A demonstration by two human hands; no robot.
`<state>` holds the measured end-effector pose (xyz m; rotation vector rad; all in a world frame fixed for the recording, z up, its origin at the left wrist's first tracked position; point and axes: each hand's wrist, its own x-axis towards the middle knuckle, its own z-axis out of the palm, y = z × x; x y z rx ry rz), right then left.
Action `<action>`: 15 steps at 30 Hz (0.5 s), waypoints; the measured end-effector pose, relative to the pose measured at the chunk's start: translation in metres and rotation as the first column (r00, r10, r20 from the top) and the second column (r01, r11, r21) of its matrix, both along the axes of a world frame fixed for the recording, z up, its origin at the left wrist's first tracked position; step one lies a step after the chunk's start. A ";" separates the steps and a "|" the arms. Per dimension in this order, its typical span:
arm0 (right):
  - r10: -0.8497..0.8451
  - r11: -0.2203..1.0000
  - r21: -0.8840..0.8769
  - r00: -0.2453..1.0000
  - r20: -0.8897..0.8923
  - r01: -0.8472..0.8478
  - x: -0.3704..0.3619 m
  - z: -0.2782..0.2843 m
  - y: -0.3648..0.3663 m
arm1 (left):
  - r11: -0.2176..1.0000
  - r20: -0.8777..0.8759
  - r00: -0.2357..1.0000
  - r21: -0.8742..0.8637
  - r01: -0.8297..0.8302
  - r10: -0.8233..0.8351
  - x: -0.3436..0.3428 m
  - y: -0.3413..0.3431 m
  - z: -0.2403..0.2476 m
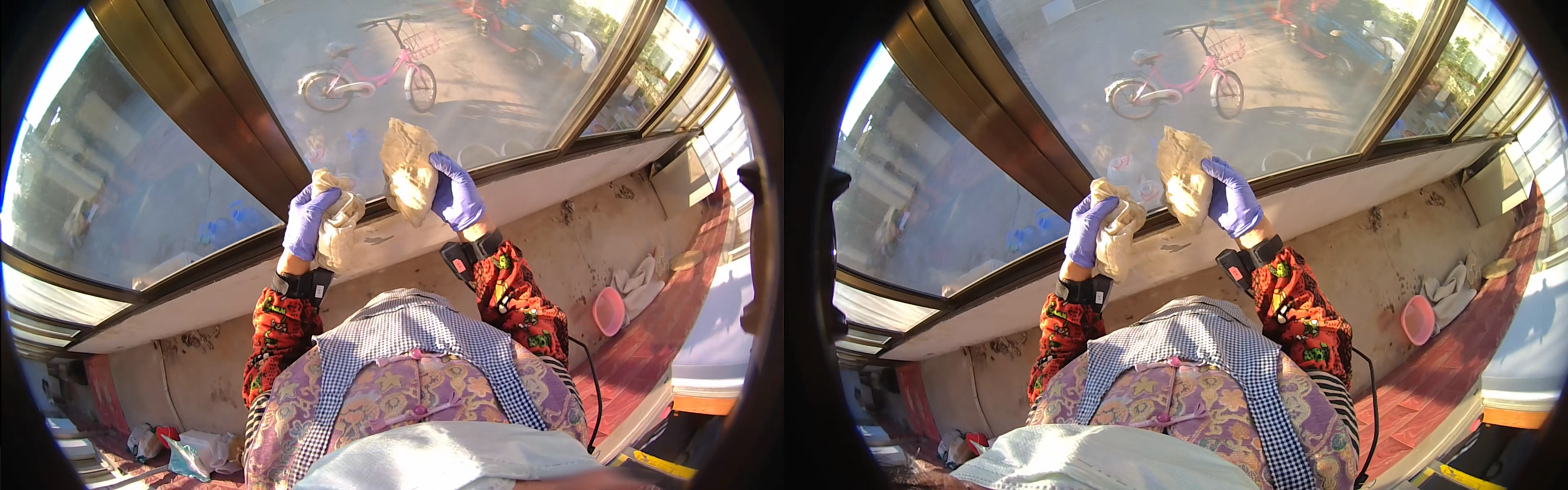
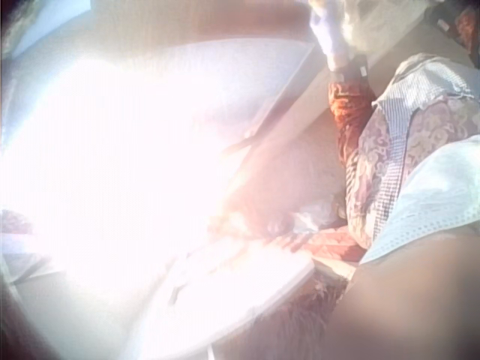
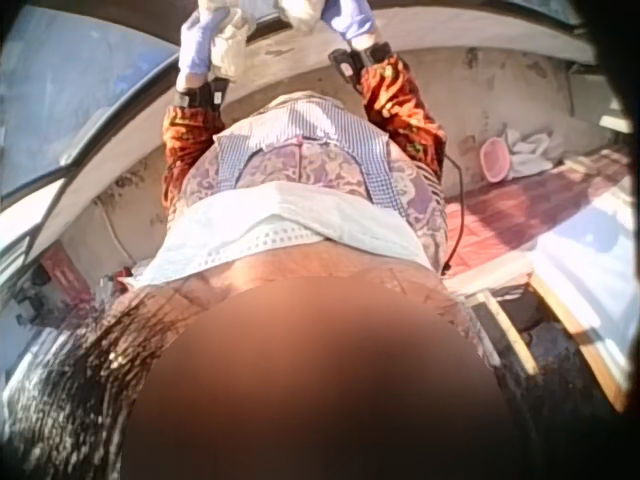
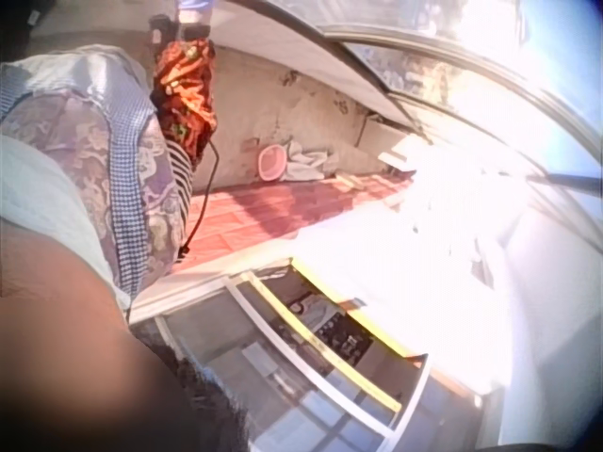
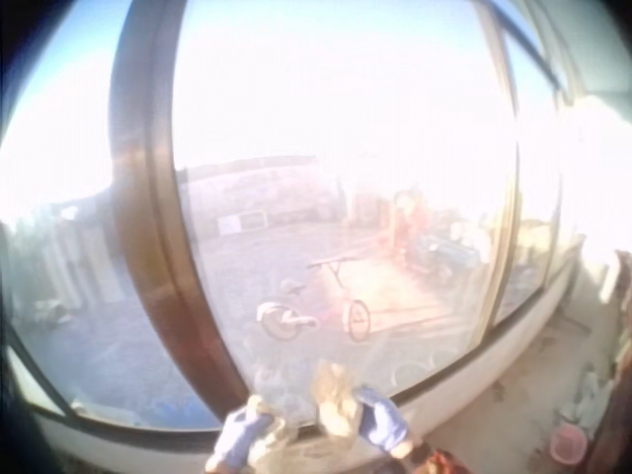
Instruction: The person wipes the interior surface of a large curved window using a cloth. They repeatedly wring the cloth and wipe different sections of the glass and the window frame.
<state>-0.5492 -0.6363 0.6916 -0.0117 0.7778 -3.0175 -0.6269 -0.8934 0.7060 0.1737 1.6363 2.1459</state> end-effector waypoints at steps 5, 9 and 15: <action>-0.053 0.976 0.211 0.998 0.028 0.046 -0.006 0.008 -0.012 | 0.984 0.033 0.987 0.089 0.154 -0.157 0.011 0.018 0.011; 0.019 1.000 0.021 1.000 -0.002 -0.019 -0.010 0.004 -0.022 | 0.993 -0.066 0.990 -0.009 0.121 -0.121 0.011 0.026 0.019; 0.288 0.944 0.191 0.955 -0.076 -0.270 -0.008 -0.003 -0.025 | 0.997 -0.003 0.998 0.046 0.065 -0.065 0.007 0.022 0.009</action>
